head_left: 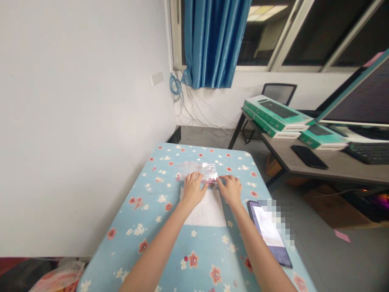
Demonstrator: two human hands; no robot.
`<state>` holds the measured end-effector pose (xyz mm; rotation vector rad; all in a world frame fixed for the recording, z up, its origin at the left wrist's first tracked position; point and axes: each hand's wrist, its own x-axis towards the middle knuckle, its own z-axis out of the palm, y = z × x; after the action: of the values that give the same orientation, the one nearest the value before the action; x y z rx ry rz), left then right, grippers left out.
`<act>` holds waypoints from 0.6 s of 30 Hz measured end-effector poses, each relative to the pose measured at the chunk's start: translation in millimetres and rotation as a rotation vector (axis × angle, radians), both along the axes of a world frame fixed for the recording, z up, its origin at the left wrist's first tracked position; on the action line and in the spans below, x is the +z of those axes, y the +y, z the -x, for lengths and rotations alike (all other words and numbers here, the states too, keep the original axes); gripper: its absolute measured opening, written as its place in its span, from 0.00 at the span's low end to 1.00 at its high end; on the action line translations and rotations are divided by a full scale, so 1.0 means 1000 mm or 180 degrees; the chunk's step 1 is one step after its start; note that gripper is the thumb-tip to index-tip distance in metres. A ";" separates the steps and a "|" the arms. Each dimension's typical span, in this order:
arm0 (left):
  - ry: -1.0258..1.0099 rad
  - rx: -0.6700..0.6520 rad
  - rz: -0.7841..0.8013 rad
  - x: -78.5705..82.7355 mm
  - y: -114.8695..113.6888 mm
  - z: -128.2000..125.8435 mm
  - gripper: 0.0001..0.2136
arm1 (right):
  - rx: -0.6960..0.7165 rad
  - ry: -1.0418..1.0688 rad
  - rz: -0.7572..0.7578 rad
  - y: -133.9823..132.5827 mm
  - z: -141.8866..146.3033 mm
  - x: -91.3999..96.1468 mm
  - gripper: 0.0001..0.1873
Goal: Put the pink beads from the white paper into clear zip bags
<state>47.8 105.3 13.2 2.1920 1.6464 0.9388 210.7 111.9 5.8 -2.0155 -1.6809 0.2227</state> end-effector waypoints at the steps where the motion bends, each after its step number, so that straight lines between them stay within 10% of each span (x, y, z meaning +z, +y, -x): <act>1: 0.0202 0.0045 -0.0014 -0.001 0.004 -0.002 0.14 | -0.0039 -0.0001 0.0016 0.003 0.001 -0.001 0.19; 10: 0.0651 0.0133 -0.0206 -0.011 0.013 -0.010 0.07 | -0.0340 0.0212 -0.0346 0.009 0.008 -0.009 0.16; 18: -0.0444 0.0047 -0.0602 -0.007 -0.002 -0.009 0.06 | -0.0099 0.1036 -0.0704 0.004 0.003 -0.011 0.16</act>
<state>56.5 103.7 6.4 2.1764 1.5693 1.2683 207.6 115.7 -5.7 -1.7351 -1.4047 0.3202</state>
